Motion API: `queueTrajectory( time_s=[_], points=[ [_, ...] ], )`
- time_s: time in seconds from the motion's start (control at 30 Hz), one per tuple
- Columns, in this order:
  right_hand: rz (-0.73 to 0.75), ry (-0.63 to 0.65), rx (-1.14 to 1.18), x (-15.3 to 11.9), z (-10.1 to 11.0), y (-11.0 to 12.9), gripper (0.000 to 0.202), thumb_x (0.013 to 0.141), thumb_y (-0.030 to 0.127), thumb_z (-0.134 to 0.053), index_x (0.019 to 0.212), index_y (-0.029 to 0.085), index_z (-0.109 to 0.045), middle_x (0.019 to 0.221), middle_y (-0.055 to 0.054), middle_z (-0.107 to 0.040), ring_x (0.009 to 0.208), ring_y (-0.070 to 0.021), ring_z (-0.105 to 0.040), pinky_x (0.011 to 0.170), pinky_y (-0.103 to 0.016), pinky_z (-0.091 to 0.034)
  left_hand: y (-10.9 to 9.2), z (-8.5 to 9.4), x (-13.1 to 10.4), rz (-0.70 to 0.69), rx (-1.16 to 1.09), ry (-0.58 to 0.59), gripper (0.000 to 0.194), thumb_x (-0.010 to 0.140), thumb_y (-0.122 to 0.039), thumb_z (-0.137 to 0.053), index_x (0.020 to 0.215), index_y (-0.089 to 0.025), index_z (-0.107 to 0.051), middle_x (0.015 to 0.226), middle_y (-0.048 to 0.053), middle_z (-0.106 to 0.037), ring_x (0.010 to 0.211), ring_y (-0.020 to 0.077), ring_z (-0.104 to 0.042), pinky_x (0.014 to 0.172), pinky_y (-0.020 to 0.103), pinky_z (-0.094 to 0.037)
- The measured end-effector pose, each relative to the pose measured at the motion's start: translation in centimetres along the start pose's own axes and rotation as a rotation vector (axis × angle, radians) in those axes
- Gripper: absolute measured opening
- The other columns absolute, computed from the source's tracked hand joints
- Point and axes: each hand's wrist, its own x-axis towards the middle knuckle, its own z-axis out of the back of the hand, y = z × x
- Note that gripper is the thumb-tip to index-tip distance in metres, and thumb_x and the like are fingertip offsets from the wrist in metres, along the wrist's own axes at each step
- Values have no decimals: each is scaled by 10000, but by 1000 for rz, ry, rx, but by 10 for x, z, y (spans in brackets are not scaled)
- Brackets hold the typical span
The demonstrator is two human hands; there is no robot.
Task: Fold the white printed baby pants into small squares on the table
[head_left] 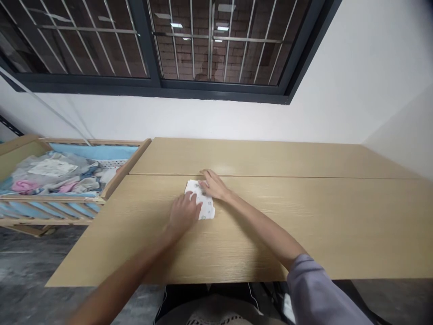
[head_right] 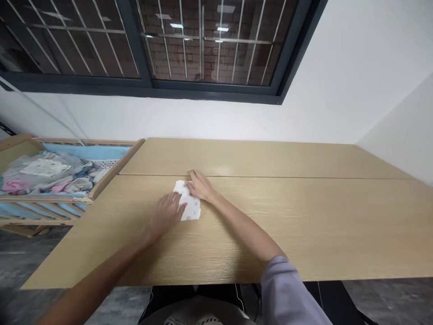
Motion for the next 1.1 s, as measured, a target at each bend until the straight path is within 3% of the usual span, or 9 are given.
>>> queueTrajectory(
  time_s=[0.13,0.23,0.3,0.43,0.57,0.73,0.9,1.1],
  points=[
    [404,228,-67,-15,-13,36,571,1061,444,-381,1568,194,-303,1664,-154,-244,1529,-284,-256,1214,-474,-283,-17,-22,-67,-62,192,21,616,988,-459,-445,1360,21,-550,1427,328,-534,1280,438,-551,1029,541,-437],
    [647,364,-94,-25,-37,45,584,1072,417,-363,1592,169,-270,1684,-144,-183,1560,-251,-173,1245,-443,-222,-18,-38,-88,-55,246,65,662,970,-490,-476,1314,67,-576,1382,363,-556,1342,477,-498,1070,580,-408],
    [700,413,-114,-31,-53,41,589,1078,403,-353,1596,140,-260,1679,-147,-195,1565,-224,-151,1258,-412,-190,-15,-44,-92,-62,228,73,643,979,-503,-447,1268,47,-615,1341,355,-592,1334,473,-512,1077,606,-397],
    [676,431,-138,-37,-75,26,570,1089,395,-324,1595,140,-274,1662,-129,-258,1561,-194,-159,1264,-390,-178,-9,-49,-92,-75,177,57,658,998,-525,-381,1274,23,-619,1326,347,-608,1307,454,-548,1064,633,-402],
    [639,431,-145,-29,-80,12,602,1079,429,-347,1605,149,-261,1665,-123,-239,1556,-222,-188,1264,-433,-190,-7,-52,-92,-66,155,37,662,998,-498,-392,1332,45,-573,1387,355,-559,1318,451,-539,1080,617,-401],
    [480,434,-165,0,-63,-15,606,1072,477,-338,1605,194,-283,1665,-91,-234,1558,-241,-176,1273,-484,-155,-1,-55,-92,-77,106,28,626,1001,-472,-394,1389,-4,-540,1444,329,-522,1321,441,-542,1078,642,-394],
    [420,392,-157,24,-43,-42,564,1072,454,-342,1594,241,-313,1670,-58,-222,1561,-217,-168,1283,-474,-113,1,-54,-91,-79,80,38,599,1005,-451,-383,1382,-18,-554,1445,330,-519,1326,438,-539,1082,656,-385],
    [359,376,-134,22,-33,-36,606,1074,492,-296,1612,216,-257,1693,-69,-163,1573,-214,-101,1285,-456,-78,-5,-41,-87,-74,91,76,557,1006,-439,-400,1339,-40,-598,1433,310,-544,1341,433,-528,1110,664,-354]
  ],
)
